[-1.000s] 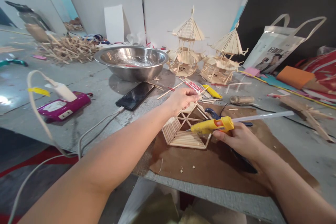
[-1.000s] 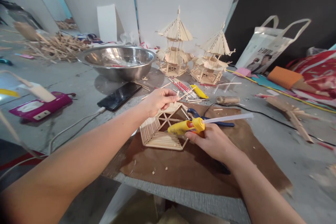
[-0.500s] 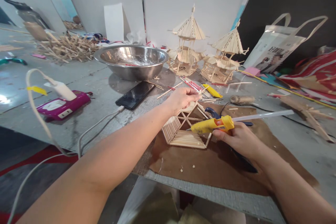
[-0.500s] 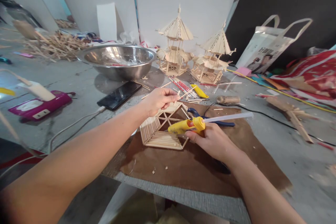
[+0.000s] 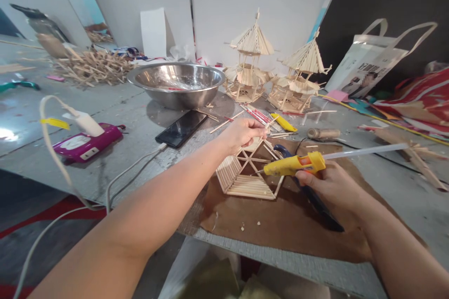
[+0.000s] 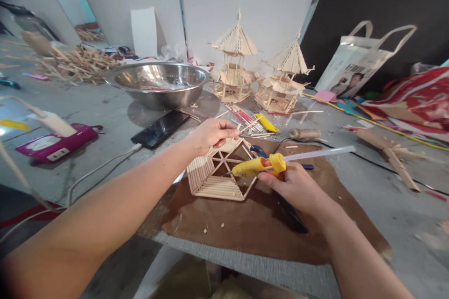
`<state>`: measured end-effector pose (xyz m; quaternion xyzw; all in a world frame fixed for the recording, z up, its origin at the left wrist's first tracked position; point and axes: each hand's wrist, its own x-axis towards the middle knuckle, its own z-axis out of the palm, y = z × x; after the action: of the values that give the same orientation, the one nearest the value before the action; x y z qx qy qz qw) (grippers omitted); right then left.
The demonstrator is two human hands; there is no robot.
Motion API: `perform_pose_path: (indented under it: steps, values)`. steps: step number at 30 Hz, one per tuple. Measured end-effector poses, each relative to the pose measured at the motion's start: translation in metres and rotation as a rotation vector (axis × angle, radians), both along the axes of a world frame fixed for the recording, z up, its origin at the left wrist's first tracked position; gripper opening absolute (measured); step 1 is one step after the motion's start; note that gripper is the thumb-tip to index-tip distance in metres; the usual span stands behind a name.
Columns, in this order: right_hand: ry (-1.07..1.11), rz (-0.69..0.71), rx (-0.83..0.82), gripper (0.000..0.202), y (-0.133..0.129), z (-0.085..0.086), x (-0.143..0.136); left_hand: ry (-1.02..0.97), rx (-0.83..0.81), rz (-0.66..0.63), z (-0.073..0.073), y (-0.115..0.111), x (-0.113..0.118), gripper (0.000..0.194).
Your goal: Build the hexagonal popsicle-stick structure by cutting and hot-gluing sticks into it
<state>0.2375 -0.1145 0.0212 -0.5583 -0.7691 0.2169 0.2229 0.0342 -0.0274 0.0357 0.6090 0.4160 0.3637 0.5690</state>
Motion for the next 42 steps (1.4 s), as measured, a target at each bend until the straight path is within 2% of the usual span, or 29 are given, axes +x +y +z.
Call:
perform_pose_path:
  steps: [3, 8, 14, 17, 25, 31, 37, 42]
  values:
    - [0.125, -0.038, -0.058, 0.032, 0.000, 0.003, 0.007, 0.060, -0.005, -0.029, 0.000, 0.000, -0.001, 0.005]
    - [0.295, -0.111, -0.195, 0.039, 0.001, 0.008, 0.017, 0.234, 0.058, -0.006, 0.001, -0.001, -0.003, 0.014]
    - [0.398, -0.187, -0.213, 0.042, 0.003, 0.011, 0.020, 0.406, 0.026, -0.109, 0.001, -0.002, -0.016, 0.018]
    - [0.418, -0.198, -0.225, 0.042, 0.004, 0.010, 0.020, 0.466, -0.027, -0.188, 0.000, -0.003, -0.023, 0.020]
    - [0.463, -0.180, -0.228, 0.040, 0.009, 0.002, 0.024, 0.565, -0.004, -0.394, 0.001, -0.008, -0.023, 0.010]
    - [0.460, -0.220, -0.211, 0.039, 0.009, 0.001, 0.025, 0.699, 0.071, -0.425, 0.000, -0.008, -0.021, 0.010]
    - [0.459, -0.209, -0.186, 0.037, 0.009, 0.001, 0.026, 0.841, 0.165, -0.456, -0.001, -0.008, -0.020, 0.015]
    - [0.450, -0.186, -0.187, 0.037, 0.009, 0.002, 0.025, 0.884, 0.233, -0.500, 0.000, -0.009, -0.020, 0.018]
